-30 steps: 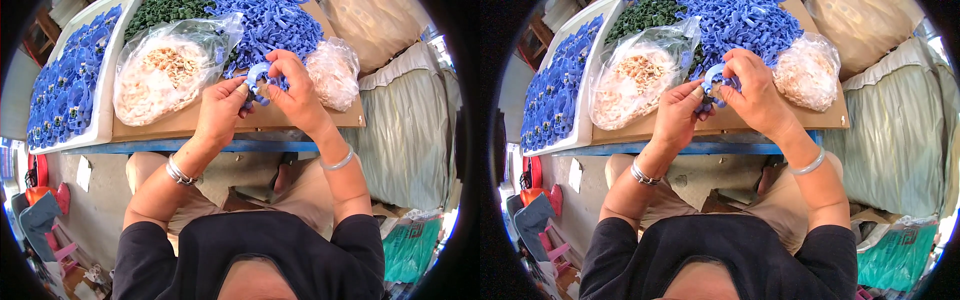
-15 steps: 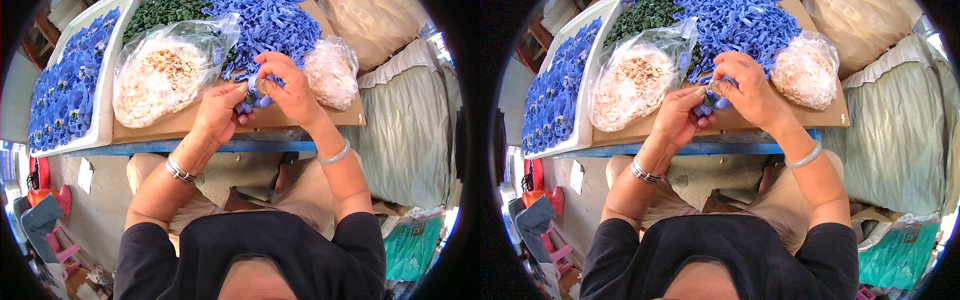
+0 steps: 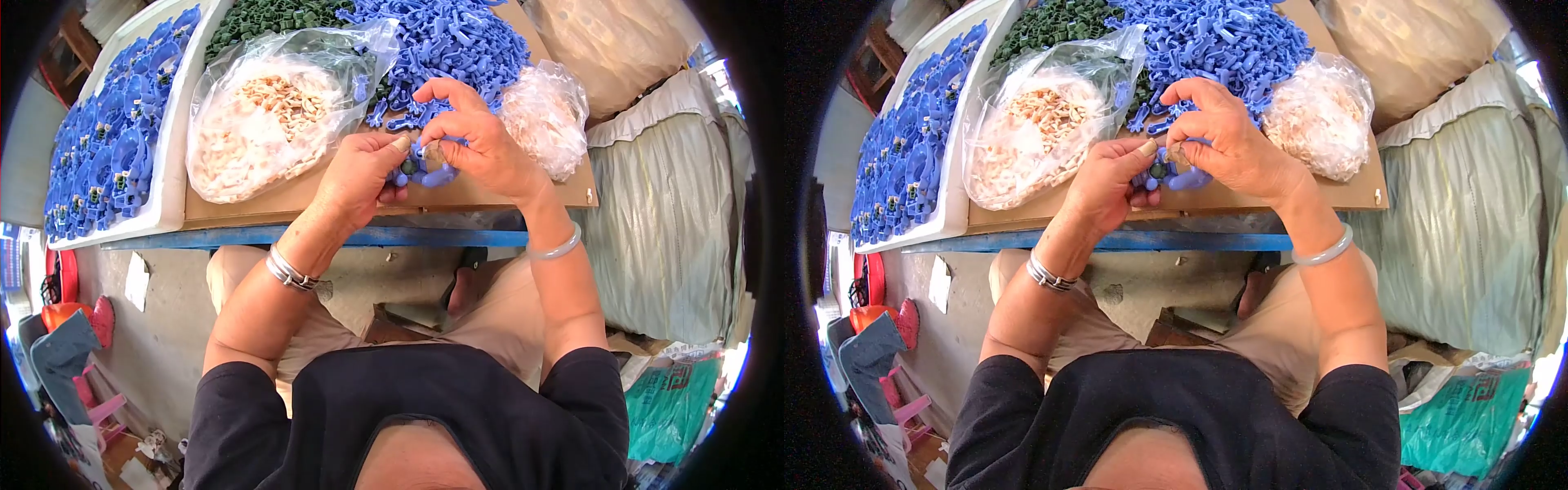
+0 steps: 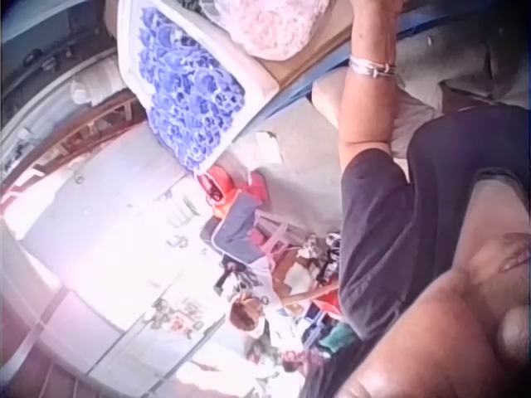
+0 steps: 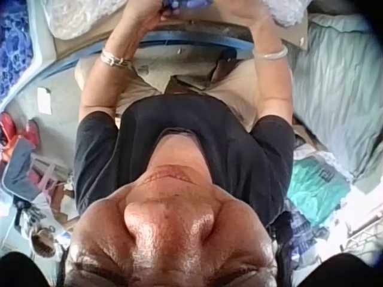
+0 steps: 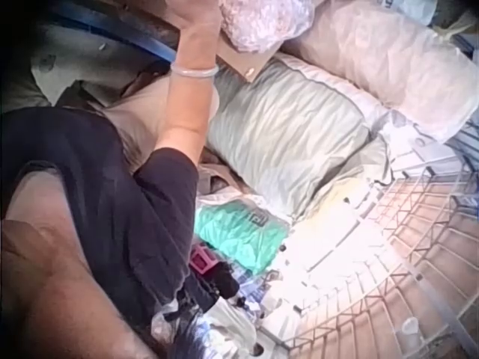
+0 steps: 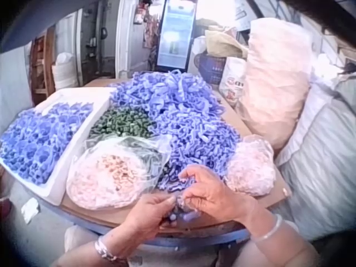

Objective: The person is manually assembling small plastic toy or electronic components by fitting parts together.

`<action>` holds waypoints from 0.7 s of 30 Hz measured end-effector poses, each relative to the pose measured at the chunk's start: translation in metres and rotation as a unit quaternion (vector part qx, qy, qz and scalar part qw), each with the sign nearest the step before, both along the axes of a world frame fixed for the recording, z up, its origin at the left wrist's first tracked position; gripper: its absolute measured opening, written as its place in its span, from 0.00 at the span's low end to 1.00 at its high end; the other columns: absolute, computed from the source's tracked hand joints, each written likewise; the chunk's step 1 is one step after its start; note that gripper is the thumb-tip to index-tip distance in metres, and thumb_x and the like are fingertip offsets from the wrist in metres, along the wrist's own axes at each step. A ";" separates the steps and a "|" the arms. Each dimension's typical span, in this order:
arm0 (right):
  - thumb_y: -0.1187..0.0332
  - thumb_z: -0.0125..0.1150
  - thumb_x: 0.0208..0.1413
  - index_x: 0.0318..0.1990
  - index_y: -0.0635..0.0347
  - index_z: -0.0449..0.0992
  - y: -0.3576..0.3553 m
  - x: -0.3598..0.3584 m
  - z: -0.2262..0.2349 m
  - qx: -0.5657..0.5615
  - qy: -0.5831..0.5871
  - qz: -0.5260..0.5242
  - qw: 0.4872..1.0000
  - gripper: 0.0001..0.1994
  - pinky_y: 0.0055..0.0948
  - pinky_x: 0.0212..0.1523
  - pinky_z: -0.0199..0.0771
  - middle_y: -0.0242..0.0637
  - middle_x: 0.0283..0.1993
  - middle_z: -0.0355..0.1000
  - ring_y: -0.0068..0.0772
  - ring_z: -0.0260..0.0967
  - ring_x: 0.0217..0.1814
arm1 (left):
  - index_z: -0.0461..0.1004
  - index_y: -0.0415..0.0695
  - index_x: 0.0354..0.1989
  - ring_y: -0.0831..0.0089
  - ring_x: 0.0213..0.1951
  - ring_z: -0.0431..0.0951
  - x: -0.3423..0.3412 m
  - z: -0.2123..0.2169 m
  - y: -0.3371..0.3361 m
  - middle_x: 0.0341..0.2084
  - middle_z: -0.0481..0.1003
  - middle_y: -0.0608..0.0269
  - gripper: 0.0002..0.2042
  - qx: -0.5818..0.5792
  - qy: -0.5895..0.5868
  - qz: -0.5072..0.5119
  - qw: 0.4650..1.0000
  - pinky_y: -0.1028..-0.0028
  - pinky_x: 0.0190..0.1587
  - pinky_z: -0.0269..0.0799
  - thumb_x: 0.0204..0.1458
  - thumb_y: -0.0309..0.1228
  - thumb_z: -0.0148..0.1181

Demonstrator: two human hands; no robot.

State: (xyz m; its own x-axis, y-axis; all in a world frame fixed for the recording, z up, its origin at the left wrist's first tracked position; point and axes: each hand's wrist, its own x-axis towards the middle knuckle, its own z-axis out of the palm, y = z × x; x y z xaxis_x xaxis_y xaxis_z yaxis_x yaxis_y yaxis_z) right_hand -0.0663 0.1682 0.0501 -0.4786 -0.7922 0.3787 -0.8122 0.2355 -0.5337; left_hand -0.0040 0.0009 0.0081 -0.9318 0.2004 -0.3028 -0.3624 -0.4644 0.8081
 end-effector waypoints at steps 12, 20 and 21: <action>0.75 0.53 0.44 0.27 0.62 0.68 -0.003 -0.002 -0.007 -0.009 -0.024 0.003 1.000 0.02 0.31 0.52 0.55 0.39 0.44 0.62 0.38 0.58 0.49 | 0.73 0.36 0.34 0.83 0.12 0.63 0.004 0.000 0.005 0.14 0.67 0.69 0.11 -0.141 0.083 0.049 0.985 0.83 0.13 0.60 0.52 0.31 0.47; 0.74 0.54 0.46 0.25 0.61 0.68 -0.004 -0.001 -0.010 -0.049 -0.086 0.013 0.995 0.03 0.28 0.49 0.57 0.37 0.45 0.62 0.33 0.58 0.49 | 0.73 0.37 0.35 0.83 0.11 0.64 0.002 0.004 0.003 0.14 0.67 0.68 0.10 -0.112 0.054 0.036 0.992 0.84 0.13 0.59 0.52 0.30 0.48; 0.74 0.53 0.47 0.26 0.61 0.68 -0.004 0.000 -0.010 -0.048 -0.126 0.013 0.991 0.02 0.27 0.49 0.57 0.37 0.46 0.61 0.31 0.58 0.49 | 0.72 0.36 0.35 0.83 0.11 0.64 0.001 0.004 0.002 0.15 0.67 0.67 0.10 -0.089 0.039 0.024 0.995 0.84 0.13 0.59 0.52 0.30 0.48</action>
State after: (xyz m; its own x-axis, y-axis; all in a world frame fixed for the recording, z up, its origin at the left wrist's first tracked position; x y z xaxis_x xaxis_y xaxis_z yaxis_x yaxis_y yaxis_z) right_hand -0.0663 0.1647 0.0399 -0.5470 -0.7720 0.3236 -0.6554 0.1546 -0.7393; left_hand -0.0026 0.0033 0.0117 -0.9610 0.1040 -0.2563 -0.2764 -0.3266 0.9039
